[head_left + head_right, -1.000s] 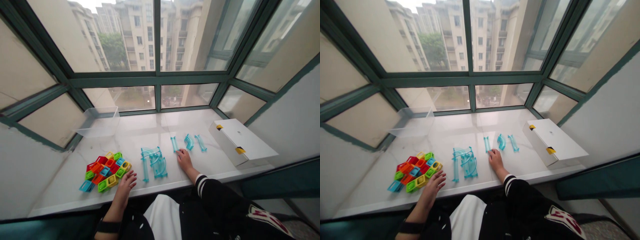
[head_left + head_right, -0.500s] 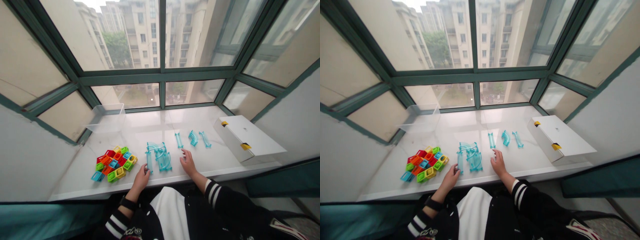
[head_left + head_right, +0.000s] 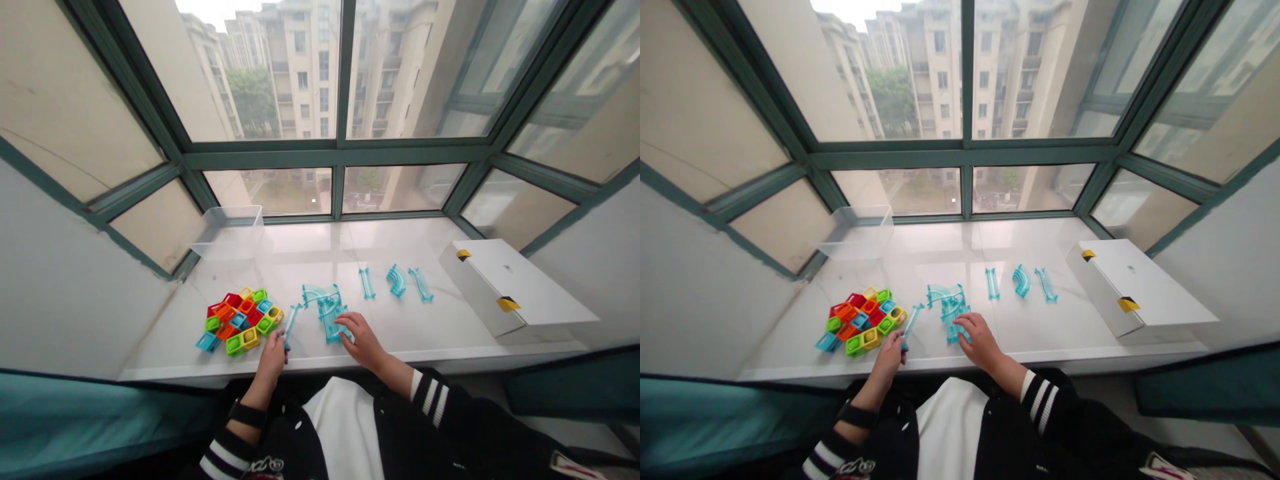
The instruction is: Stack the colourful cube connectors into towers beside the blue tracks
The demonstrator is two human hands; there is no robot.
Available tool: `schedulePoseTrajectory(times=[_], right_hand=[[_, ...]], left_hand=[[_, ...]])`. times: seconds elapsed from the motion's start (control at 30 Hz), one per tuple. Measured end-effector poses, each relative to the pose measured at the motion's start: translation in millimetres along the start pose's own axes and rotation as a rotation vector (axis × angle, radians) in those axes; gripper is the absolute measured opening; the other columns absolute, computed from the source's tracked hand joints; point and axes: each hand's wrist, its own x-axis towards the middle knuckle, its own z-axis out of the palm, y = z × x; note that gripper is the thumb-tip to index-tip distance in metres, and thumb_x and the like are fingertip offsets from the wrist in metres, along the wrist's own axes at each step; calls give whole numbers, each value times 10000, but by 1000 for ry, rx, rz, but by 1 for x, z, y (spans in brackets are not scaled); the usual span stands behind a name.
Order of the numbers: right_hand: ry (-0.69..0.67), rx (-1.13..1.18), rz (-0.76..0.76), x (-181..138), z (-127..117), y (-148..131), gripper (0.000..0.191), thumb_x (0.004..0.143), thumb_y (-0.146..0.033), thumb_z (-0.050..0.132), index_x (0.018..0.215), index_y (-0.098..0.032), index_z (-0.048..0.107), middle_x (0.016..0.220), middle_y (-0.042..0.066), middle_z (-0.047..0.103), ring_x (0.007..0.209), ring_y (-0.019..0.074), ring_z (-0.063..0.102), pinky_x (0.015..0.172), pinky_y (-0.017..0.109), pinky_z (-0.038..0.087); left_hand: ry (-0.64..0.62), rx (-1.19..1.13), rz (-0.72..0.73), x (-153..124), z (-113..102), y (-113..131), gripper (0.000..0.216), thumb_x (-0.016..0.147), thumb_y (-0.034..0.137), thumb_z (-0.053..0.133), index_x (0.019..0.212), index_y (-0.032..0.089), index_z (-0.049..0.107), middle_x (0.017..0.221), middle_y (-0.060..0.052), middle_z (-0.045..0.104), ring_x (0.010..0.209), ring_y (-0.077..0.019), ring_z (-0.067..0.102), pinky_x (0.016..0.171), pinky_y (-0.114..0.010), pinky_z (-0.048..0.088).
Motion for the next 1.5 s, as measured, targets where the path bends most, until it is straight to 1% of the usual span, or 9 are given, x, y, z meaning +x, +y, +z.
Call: schedulePoseTrajectory(times=[0.27, 0.47, 0.57, 0.8, 0.97, 1.1, 1.27, 1.37, 1.5], right_hand=[[-170, 169, -56, 24, -13, -44, 553, 965, -252, 700, 1495, -309, 552, 1234, 87, 667, 1111, 239, 663, 1005, 421, 566], [23, 90, 9, 21, -23, -34, 339, 956, -246, 709, 1289, -292, 666, 1147, 71, 695, 1091, 251, 651, 998, 432, 557], [52, 55, 37, 15, -34, -20, 325, 947, -220, 695, 1267, -276, 668, 1143, 74, 706, 1071, 249, 660, 982, 426, 564], [23, 53, 60, 7, -39, -9, 435, 943, -138, 652, 1351, -289, 655, 1178, 68, 694, 1002, 211, 682, 963, 398, 588], [52, 46, 14, 7, -35, -6, 277, 981, -179, 662, 1208, -302, 761, 1143, 70, 716, 1089, 226, 694, 993, 403, 587], [106, -9, 40, 1, -41, 8, 243, 972, -224, 694, 1187, -295, 780, 1107, 78, 731, 1067, 242, 696, 980, 428, 590], [194, -82, 171, -19, -60, 41, 267, 986, -202, 615, 1160, -287, 797, 1113, 82, 756, 1077, 256, 701, 1002, 452, 574], [213, -96, 260, -31, -70, 63, 274, 992, -213, 588, 1149, -274, 804, 1086, 80, 770, 1045, 256, 714, 971, 441, 586], [232, -118, 341, -36, -77, 86, 318, 980, -225, 572, 1199, -273, 798, 1150, 87, 771, 1077, 264, 714, 980, 454, 593]], left_hand=[[-263, -181, 295, -31, 42, 55, 565, 962, 616, 497, 1306, 168, 504, 755, 27, 613, 549, -119, 521, 565, -263, 450], [-464, -179, 343, -39, 80, 77, 641, 975, 534, 555, 1497, 189, 418, 1113, -104, 699, 865, -180, 668, 766, -322, 544], [-474, -88, 412, -40, 88, 78, 574, 960, 542, 585, 1410, 188, 541, 1256, -149, 690, 1022, -230, 684, 866, -369, 554], [-474, 21, 444, -41, 91, 75, 431, 948, 562, 612, 1147, 188, 686, 1076, -102, 755, 934, -241, 699, 872, -379, 560], [-509, 38, 454, -42, 90, 76, 427, 941, 594, 624, 1106, 204, 679, 972, -61, 748, 905, -234, 702, 849, -361, 561], [-358, 112, 527, -24, 73, 66, 551, 966, 587, 568, 1376, 220, 589, 1108, -89, 749, 1042, -262, 713, 980, -413, 546], [-4, 425, 661, 19, 45, 15, 464, 957, 493, 511, 1285, 192, 640, 1238, -167, 696, 1243, -349, 623, 1151, -550, 444], [32, 634, 755, 30, 42, -13, 423, 964, 418, 506, 1279, 183, 663, 1363, -193, 642, 1324, -361, 559, 1193, -561, 397], [48, 785, 806, 27, 47, -24, 426, 992, 376, 495, 1321, 174, 673, 1436, -211, 600, 1373, -373, 510, 1219, -561, 345]])
